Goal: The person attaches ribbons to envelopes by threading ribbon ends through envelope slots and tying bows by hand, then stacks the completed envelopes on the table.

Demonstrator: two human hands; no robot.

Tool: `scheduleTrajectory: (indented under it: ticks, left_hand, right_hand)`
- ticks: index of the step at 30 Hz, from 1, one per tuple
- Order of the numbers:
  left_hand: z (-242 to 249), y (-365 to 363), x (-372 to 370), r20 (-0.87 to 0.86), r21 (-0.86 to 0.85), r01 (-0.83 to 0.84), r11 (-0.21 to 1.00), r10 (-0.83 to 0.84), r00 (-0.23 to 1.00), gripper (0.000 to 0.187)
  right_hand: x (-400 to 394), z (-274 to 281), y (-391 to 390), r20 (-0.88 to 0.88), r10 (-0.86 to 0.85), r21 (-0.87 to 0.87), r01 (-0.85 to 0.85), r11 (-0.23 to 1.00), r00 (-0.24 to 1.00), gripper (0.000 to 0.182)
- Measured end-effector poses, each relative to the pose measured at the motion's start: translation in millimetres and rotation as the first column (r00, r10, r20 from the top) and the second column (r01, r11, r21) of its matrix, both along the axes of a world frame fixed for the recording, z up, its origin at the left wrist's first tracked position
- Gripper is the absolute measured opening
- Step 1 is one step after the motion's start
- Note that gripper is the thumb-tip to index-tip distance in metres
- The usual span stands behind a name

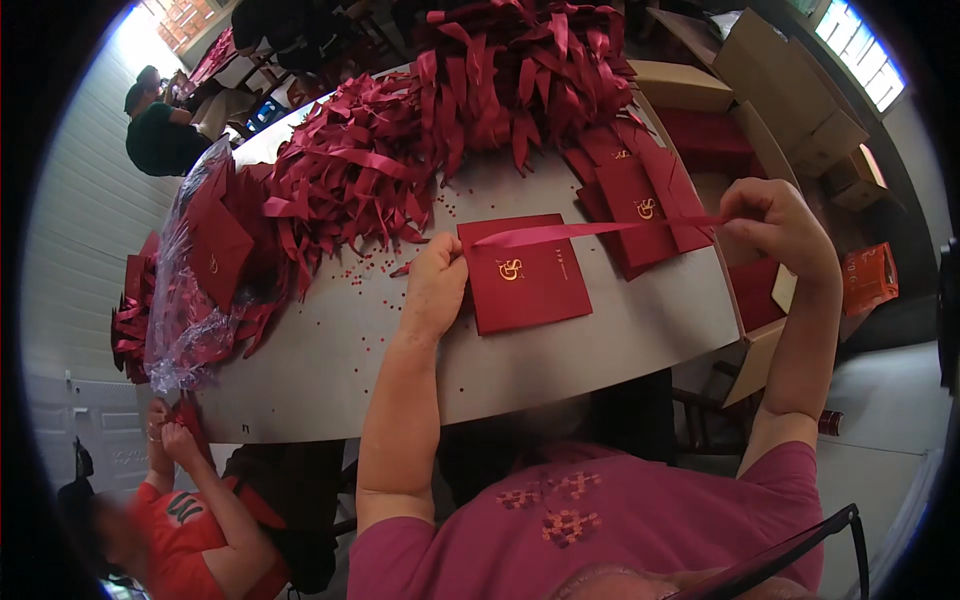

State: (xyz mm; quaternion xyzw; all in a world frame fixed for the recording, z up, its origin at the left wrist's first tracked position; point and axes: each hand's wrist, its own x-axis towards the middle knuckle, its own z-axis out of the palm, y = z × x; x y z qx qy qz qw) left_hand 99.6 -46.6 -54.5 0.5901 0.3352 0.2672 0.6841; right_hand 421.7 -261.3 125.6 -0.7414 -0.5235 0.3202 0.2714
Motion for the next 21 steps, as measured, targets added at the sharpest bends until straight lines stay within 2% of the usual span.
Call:
scheduleTrajectory:
  ticks: [2, 3, 5, 7, 9, 10, 11, 13, 15, 18, 19, 21]
  left_hand:
    - [7, -4, 2, 0.007, -0.035, -0.039, 0.999, 0.04, 0.999, 0.004]
    - [6, -3, 2, 0.018, -0.033, -0.028, 0.999, 0.028, 0.999, 0.004]
    - [-2, 2, -1, -0.043, 0.065, -0.012, 0.998, 0.015, 0.999, 0.006]
    - [-7, 2, 0, -0.048, 0.125, -0.027, 0.992, 0.034, 0.998, 0.008]
    - [-8, 2, -1, -0.003, 0.05, -0.025, 0.998, 0.025, 1.0, 0.009]
    - [-6, 2, 0, 0.007, 0.06, -0.017, 0.998, 0.016, 1.0, 0.009]
    - [-4, 1, 0, 0.005, 0.039, -0.014, 0.999, 0.013, 1.0, 0.007]
    - [-3, 0, 0, 0.012, 0.027, -0.003, 1.0, 0.003, 1.0, 0.006]
    - [-6, 1, 1, 0.036, 0.003, -0.006, 1.0, 0.006, 0.999, 0.006]
    - [-10, 2, 1, 0.028, 0.026, -0.009, 1.0, 0.009, 1.0, 0.005]
    - [-12, 2, 1, 0.034, 0.032, -0.005, 0.999, 0.004, 0.999, 0.005]
    - [-17, 3, 1, 0.05, 0.008, -0.013, 1.0, 0.012, 0.999, 0.005]
  right_hand:
    - [3, 8, -3, 0.051, 0.008, 0.197, -0.018, 0.98, 0.999, 0.01]
    - [4, 8, -2, 0.062, -0.003, 0.2, -0.009, 0.98, 0.998, 0.01]
    - [6, 2, 4, -0.163, 0.006, 0.335, 0.05, 0.941, 0.987, 0.01]
    - [-1, 1, 13, -0.107, -0.052, 0.354, 0.086, 0.931, 0.993, 0.01]
    - [-11, -5, 24, -0.436, -0.036, 0.471, 0.262, 0.842, 0.899, 0.012]
    - [-7, -11, 30, -0.477, 0.058, 0.529, 0.234, 0.816, 0.877, 0.011]
    - [-8, -15, 33, -0.468, 0.055, 0.539, 0.235, 0.809, 0.882, 0.011]
    - [-19, -17, 47, -0.709, 0.287, 0.602, 0.341, 0.722, 0.644, 0.012]
    - [-20, -22, 55, -0.718, 0.34, 0.624, 0.344, 0.702, 0.608, 0.012]
    - [-29, -26, 69, -0.792, 0.384, 0.601, 0.497, 0.626, 0.474, 0.013]
    - [-31, -27, 72, -0.787, 0.387, 0.608, 0.496, 0.62, 0.48, 0.013]
    - [-34, -28, 77, -0.82, 0.432, 0.572, 0.521, 0.634, 0.375, 0.012]
